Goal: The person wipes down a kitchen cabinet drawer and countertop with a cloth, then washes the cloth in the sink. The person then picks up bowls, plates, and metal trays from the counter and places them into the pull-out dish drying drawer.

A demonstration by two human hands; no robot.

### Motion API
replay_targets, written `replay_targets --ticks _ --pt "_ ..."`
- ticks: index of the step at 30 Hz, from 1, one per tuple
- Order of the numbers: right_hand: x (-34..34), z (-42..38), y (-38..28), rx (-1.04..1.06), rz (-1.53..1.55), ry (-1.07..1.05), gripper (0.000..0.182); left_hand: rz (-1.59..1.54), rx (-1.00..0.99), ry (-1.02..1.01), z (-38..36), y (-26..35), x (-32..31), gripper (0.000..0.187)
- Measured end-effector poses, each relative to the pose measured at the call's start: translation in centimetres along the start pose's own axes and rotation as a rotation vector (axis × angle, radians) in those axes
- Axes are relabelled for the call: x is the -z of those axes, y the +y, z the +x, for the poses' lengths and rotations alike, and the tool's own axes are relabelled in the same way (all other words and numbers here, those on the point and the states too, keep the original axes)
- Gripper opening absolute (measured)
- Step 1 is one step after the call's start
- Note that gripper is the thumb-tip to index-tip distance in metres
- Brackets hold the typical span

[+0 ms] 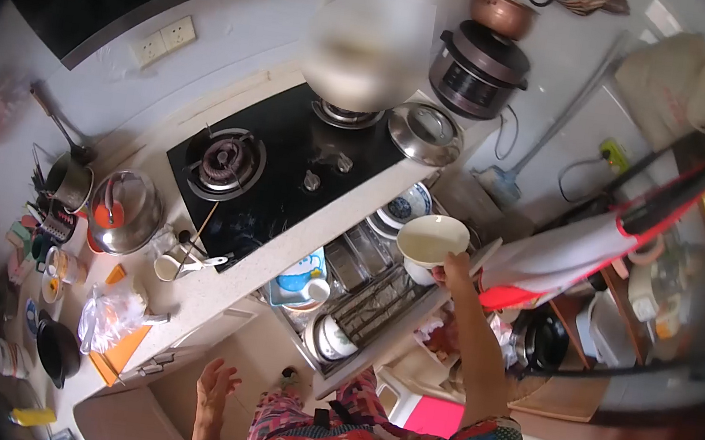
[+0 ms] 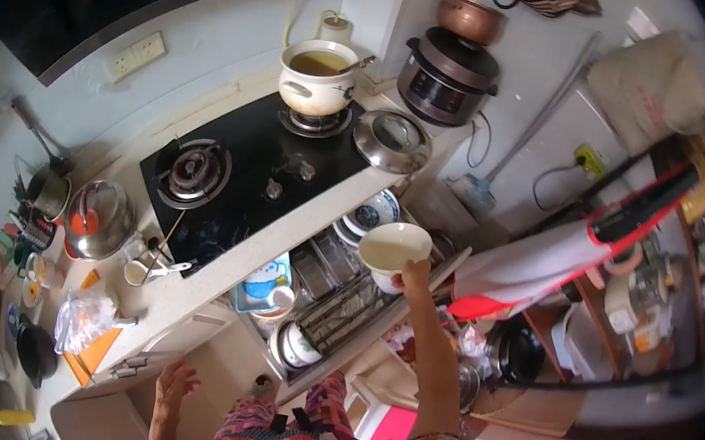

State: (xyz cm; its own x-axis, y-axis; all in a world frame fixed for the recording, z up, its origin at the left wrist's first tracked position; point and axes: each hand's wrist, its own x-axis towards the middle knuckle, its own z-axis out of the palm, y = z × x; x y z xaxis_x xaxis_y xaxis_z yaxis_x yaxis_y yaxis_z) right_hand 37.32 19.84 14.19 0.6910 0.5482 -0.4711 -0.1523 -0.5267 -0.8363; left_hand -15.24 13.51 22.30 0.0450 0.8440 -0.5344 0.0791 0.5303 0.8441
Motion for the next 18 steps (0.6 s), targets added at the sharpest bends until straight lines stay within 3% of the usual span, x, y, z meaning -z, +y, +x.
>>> replay_targets --ticks 6,9,18 --pt "-2.6 12.5 -1.9 -0.110 0.114 -0.003 0.024 -0.045 0.113 0.163 -1.9 -0.7 -6.4 0.045" --pt "-4.3 16.4 -2.0 -0.193 -0.001 -0.006 0.026 -0.044 0.146 0.213 -2.4 -0.1 -9.7 0.046" --pt "-7.3 20.7 0.1 -0.215 -0.032 -0.094 0.027 -0.008 0.160 0.272 -2.9 0.0 -13.7 0.043"
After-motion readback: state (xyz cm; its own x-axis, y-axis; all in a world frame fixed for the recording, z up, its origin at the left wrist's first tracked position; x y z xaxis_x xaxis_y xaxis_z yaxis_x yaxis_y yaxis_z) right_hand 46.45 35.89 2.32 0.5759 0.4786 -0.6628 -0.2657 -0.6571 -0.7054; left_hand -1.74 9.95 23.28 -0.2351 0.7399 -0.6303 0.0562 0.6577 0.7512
